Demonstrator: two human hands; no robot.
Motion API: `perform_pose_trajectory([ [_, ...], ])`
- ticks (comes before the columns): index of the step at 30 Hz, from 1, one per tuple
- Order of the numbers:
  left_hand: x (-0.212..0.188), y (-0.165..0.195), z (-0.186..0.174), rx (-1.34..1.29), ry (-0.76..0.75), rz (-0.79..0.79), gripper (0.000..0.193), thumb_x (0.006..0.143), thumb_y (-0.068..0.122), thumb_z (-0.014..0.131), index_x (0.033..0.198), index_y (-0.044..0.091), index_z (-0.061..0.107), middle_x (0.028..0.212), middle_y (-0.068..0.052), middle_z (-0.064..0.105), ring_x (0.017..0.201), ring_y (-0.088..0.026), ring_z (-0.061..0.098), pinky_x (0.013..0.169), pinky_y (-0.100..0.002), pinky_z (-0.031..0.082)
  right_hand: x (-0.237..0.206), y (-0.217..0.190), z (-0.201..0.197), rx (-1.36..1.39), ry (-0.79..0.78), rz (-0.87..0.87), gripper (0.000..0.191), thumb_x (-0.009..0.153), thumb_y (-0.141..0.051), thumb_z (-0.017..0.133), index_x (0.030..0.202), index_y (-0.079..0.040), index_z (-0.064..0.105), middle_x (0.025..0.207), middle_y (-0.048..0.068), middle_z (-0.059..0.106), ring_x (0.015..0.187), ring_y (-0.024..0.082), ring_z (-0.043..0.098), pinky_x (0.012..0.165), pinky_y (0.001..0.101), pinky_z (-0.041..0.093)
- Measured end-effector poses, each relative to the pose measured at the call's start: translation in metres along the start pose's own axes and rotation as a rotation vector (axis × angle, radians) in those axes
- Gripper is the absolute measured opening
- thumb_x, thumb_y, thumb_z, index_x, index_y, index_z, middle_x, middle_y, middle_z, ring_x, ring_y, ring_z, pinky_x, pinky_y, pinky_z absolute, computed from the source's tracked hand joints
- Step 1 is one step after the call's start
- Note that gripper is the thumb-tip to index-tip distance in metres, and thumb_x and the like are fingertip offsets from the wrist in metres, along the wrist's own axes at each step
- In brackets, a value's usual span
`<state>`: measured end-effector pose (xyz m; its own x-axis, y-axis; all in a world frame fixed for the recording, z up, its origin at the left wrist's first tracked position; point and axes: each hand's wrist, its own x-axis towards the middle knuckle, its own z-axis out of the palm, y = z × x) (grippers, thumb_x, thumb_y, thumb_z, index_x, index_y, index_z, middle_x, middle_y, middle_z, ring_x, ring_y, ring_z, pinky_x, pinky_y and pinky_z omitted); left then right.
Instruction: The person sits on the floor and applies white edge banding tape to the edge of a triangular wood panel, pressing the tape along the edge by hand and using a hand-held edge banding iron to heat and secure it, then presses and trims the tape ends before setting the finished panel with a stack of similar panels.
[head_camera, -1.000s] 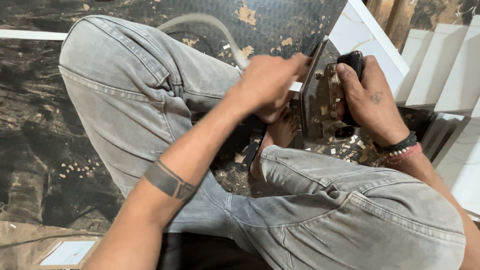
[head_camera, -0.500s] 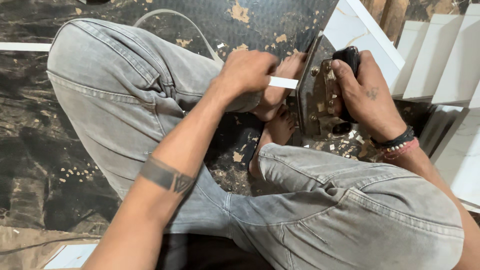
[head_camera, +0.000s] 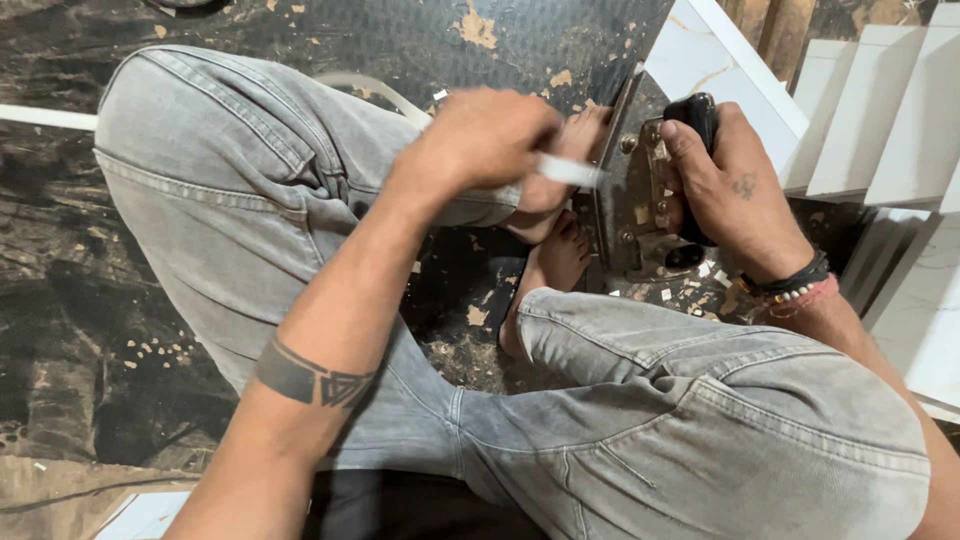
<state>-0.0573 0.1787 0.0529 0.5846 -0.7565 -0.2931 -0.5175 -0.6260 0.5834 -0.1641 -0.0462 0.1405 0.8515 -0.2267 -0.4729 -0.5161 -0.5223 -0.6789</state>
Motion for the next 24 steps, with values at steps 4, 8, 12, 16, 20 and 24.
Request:
perform_pose_trajectory([
  [4,-0.002,-0.008,0.005,0.548,0.456,-0.134,0.022,0.076,0.022,0.073,0.096,0.012,0.076,0.088,-0.007,0.077,0.091,-0.027,0.073,0.089,-0.060,0.050,0.000,0.000,-0.002,-0.022,-0.006,-0.010,0.035,0.109,-0.033,0.054,0.111,0.001,0.051,0.076,0.003,0.057,0.053,0.011,0.056,0.046,0.0291,0.047],
  [8,0.012,0.005,0.025,0.091,0.382,-0.127,0.026,0.090,0.026,0.062,0.106,0.012,0.074,0.092,-0.011,0.077,0.086,-0.027,0.075,0.081,-0.047,0.056,0.001,0.005,-0.004,0.032,-0.010,0.041,0.034,0.108,-0.033,0.055,0.111,0.001,0.051,0.075,0.003,0.056,0.053,0.013,0.055,0.045,0.0309,0.045],
  [12,0.016,0.021,0.045,-0.426,0.144,-0.178,0.031,0.097,0.029,0.053,0.120,0.017,0.070,0.097,-0.011,0.076,0.090,-0.029,0.074,0.082,-0.045,0.055,0.000,0.012,-0.006,-0.078,0.029,-0.042,0.035,0.109,-0.034,0.057,0.115,0.001,0.053,0.078,0.006,0.057,0.062,0.013,0.055,0.051,0.0315,0.045],
  [16,0.016,0.032,0.063,-0.585,0.303,-0.072,0.030,0.095,0.033,0.058,0.112,0.013,0.073,0.102,-0.013,0.076,0.095,-0.033,0.072,0.079,-0.046,0.054,-0.005,0.013,-0.016,-0.208,0.083,-0.099,0.039,0.110,-0.035,0.057,0.115,0.003,0.053,0.078,0.011,0.061,0.064,0.016,0.059,0.055,0.0336,0.047],
  [20,0.022,0.035,0.079,-0.677,0.252,-0.163,0.032,0.096,0.037,0.060,0.111,0.011,0.072,0.098,-0.012,0.078,0.093,-0.030,0.074,0.080,-0.043,0.055,-0.008,0.008,-0.018,-0.117,0.067,0.051,0.040,0.106,-0.037,0.056,0.116,0.002,0.051,0.076,0.012,0.059,0.057,0.019,0.055,0.049,0.0375,0.045],
  [24,0.024,0.036,0.091,-0.703,0.204,-0.138,0.033,0.089,0.038,0.068,0.108,0.011,0.073,0.099,-0.009,0.078,0.092,-0.025,0.077,0.080,-0.039,0.057,-0.009,0.008,-0.019,-0.141,0.060,0.067,0.041,0.106,-0.038,0.055,0.116,0.001,0.051,0.074,0.011,0.060,0.057,0.019,0.057,0.050,0.0368,0.047],
])
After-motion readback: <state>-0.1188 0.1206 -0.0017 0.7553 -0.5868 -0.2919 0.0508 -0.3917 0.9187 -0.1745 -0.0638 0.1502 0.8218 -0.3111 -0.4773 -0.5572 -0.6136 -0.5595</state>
